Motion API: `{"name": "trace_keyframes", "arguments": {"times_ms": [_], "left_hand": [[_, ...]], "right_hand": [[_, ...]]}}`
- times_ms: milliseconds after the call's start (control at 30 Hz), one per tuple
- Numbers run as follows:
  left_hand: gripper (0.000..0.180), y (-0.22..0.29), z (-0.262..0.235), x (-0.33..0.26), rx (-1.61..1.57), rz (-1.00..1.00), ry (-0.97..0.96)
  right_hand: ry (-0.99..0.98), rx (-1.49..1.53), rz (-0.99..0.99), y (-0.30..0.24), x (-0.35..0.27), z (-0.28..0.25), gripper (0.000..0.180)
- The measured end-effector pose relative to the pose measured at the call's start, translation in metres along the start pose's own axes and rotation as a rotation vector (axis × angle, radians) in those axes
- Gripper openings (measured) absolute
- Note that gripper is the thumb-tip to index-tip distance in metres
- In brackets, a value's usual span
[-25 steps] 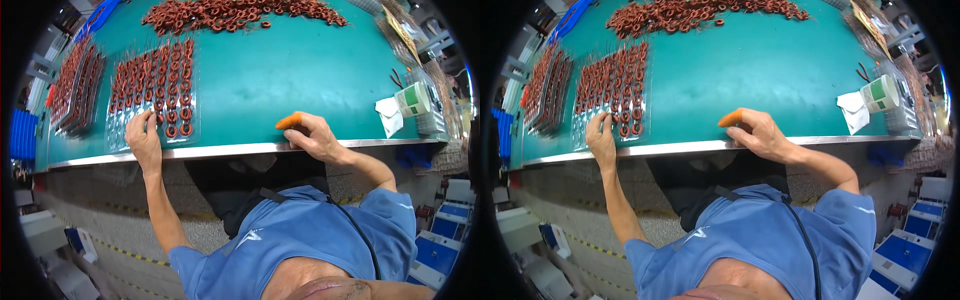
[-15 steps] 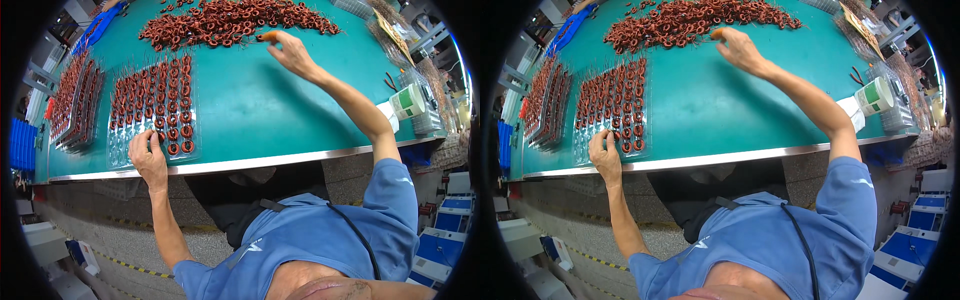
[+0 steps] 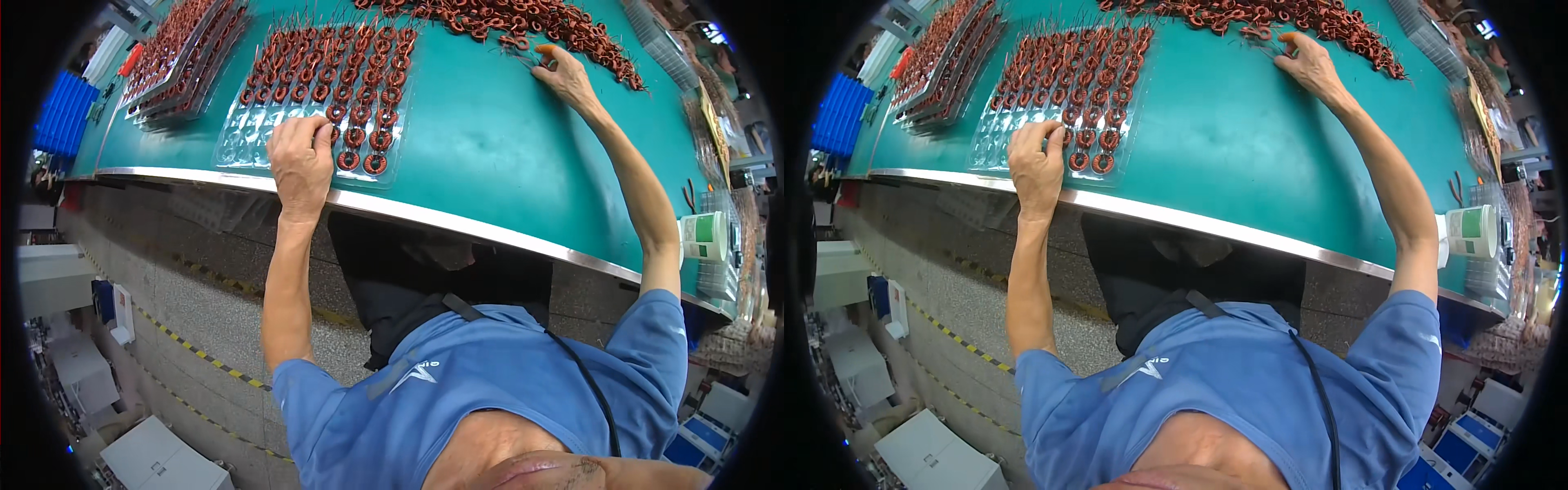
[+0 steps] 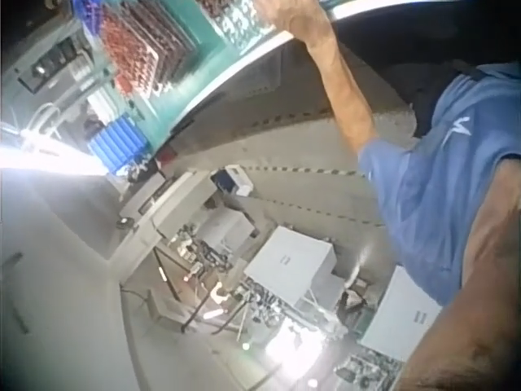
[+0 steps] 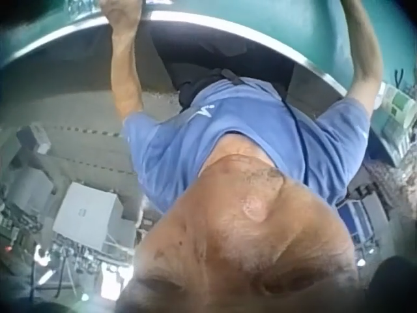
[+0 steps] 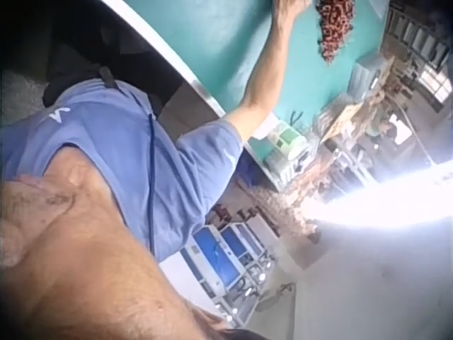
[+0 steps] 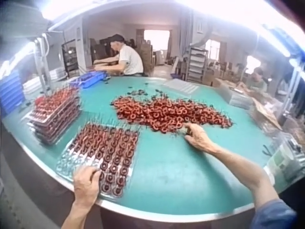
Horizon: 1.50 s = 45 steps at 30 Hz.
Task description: The person is assembling small copper coils into plastic sorting trays.
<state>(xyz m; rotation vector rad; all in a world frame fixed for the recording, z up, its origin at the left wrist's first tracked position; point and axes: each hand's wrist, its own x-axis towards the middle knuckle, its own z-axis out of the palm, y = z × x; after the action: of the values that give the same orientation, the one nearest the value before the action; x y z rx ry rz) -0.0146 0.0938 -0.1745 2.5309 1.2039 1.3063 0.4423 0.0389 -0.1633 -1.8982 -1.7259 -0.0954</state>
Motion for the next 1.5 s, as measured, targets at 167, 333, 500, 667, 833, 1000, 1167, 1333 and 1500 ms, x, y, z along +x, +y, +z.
{"name": "trace_keyframes", "arguments": {"times_ms": [167, 333, 500, 667, 833, 1000, 1167, 1333, 1500], "left_hand": [[0.007, 0.001, 0.002, -0.002, 0.035, 0.023, 0.011], [0.009, 0.006, 0.010, 0.006, 0.161, 0.056, -0.067], [0.021, 0.033, -0.014, -0.001, 0.215, 0.139, 0.074], [0.030, 0.131, -0.001, -0.026, -0.363, 0.096, -0.049], [0.057, 0.190, 0.042, -0.041, -0.415, 0.218, -0.161], [0.050, 0.186, 0.043, -0.054, -0.327, 0.269, -0.074], [0.049, 0.180, 0.038, -0.057, -0.269, 0.394, -0.040], [0.043, 0.187, 0.013, -0.056, -1.592, -0.589, -0.629], [0.033, 0.177, 0.013, -0.061, -1.862, -0.626, -0.702]], "right_hand": [[-0.146, -0.030, 0.134, -0.013, -0.025, -0.025, 0.042], [-0.022, -0.029, 0.087, -0.015, -0.055, -0.035, 0.031], [0.013, 0.291, 0.120, -0.054, -0.083, -0.035, 0.030], [-0.154, 0.955, 0.292, -0.128, -0.122, -0.054, 0.034], [-0.270, 1.309, 0.372, -0.172, -0.145, -0.042, 0.030], [-0.288, 1.371, 0.329, -0.183, -0.154, -0.041, 0.046], [-0.384, 1.362, 0.459, -0.177, -0.158, -0.046, 0.035], [-0.351, 1.021, 0.139, -0.180, -0.152, -0.064, 0.025], [-0.232, 0.706, -0.208, -0.174, -0.150, -0.063, 0.022]]}}
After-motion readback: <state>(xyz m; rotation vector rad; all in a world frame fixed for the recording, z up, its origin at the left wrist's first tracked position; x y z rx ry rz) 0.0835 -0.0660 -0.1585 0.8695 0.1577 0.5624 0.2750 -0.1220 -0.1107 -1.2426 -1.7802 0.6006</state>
